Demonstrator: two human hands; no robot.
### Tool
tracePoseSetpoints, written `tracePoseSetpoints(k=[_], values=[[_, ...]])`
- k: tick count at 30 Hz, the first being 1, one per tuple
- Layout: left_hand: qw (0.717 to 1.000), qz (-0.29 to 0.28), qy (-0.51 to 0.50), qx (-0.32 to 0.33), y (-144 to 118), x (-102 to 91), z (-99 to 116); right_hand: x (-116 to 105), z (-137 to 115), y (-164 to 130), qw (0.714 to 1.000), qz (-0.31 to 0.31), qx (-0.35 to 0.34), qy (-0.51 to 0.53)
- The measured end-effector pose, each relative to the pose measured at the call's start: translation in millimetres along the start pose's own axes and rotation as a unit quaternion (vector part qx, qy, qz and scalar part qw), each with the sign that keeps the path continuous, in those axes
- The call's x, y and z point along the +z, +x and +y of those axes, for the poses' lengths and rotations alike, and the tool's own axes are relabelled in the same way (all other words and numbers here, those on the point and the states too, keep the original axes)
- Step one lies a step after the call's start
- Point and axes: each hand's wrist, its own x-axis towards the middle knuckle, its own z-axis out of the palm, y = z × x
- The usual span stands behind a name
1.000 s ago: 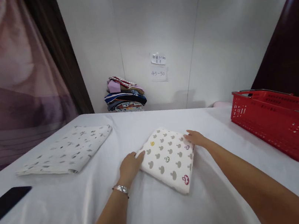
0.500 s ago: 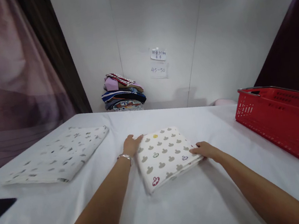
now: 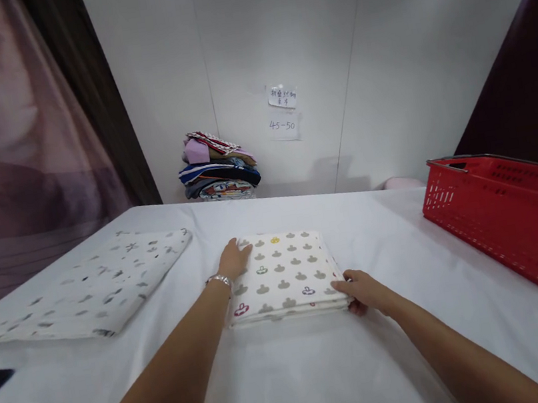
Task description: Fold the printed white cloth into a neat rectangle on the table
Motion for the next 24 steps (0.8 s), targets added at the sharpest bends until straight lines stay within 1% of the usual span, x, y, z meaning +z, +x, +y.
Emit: tracePoseSetpoints(k=[2,4,5,7,9,11,13,16,20,24], values=[[0.997,0.013,0.045,0.059,-11,1.7,0,-2,3,0,0.999,0.023,-0.019,-0.026],[0.983,0.036,0.103,0.147,-35,5.6,3,-8,3,4,0.994,0.076,-0.065,-0.043],[0.975,0.031,0.119,0.187,-50,8.6,6,-11,1,9,0.989,0.109,-0.093,-0.043],[0.958,-0.015,0.131,0.253,-83,16.8,17,-16,-6,20,0.978,0.158,-0.136,-0.026],[0.935,-0.057,0.125,0.328,-114,27.1,31,-18,-16,35,0.973,0.174,-0.15,-0.007],[0.913,-0.091,0.121,0.379,-139,37.8,46,-17,-26,50,0.972,0.182,-0.15,-0.007],[0.899,-0.102,0.12,0.41,-156,48.5,59,-16,-32,64,0.97,0.191,-0.148,-0.014],[0.892,-0.084,0.132,0.423,-169,64.7,67,-16,-35,81,0.968,0.202,-0.149,-0.03],[0.887,-0.047,0.159,0.432,-173,83.9,63,-17,-36,95,0.962,0.217,-0.158,-0.053],[0.875,-0.039,0.177,0.449,-173,91.6,59,-16,-43,105,0.957,0.234,-0.161,-0.066]])
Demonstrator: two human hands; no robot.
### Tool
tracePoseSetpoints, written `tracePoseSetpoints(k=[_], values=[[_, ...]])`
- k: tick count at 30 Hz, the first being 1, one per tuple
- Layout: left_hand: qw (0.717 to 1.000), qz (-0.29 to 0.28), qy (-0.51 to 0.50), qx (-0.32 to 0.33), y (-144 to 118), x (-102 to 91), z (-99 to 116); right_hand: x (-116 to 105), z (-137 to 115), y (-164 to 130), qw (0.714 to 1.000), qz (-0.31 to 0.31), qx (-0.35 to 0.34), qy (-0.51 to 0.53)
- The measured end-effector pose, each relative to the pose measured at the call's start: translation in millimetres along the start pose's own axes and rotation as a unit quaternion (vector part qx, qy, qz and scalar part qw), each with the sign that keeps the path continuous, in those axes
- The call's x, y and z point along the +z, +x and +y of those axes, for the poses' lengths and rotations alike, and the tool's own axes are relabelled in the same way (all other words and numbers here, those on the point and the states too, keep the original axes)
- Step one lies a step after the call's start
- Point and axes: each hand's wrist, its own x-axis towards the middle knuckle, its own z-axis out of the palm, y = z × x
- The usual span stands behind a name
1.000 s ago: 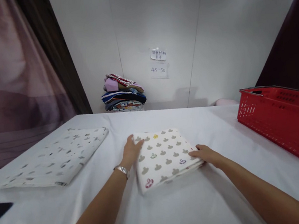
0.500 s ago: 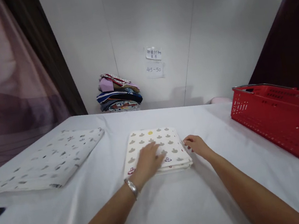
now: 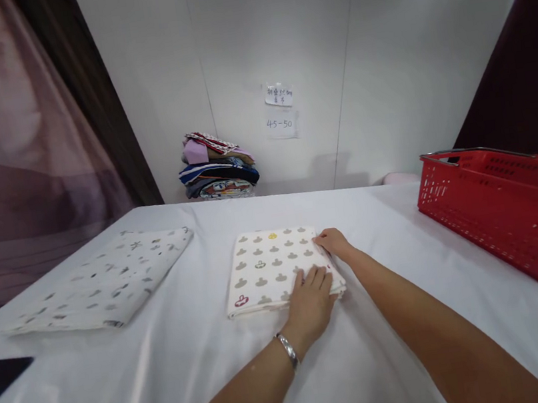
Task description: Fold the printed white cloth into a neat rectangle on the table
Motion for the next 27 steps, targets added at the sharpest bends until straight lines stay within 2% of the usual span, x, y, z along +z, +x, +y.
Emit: tracePoseSetpoints(k=[5,10,19,27], values=[[1.0,-0.002,0.011,0.026,0,1.7,-2,4,7,3,0.999,0.032,-0.004,0.016],[1.0,-0.002,0.01,0.029,-1,4.2,-3,4,17,2,0.999,0.023,0.009,0.032],[0.999,-0.008,0.001,0.043,-1,6.3,-4,14,-3,35,0.998,0.017,0.054,0.036],[0.999,-0.016,-0.004,0.043,-4,9.6,-5,8,4,49,0.991,-0.007,0.119,0.054]])
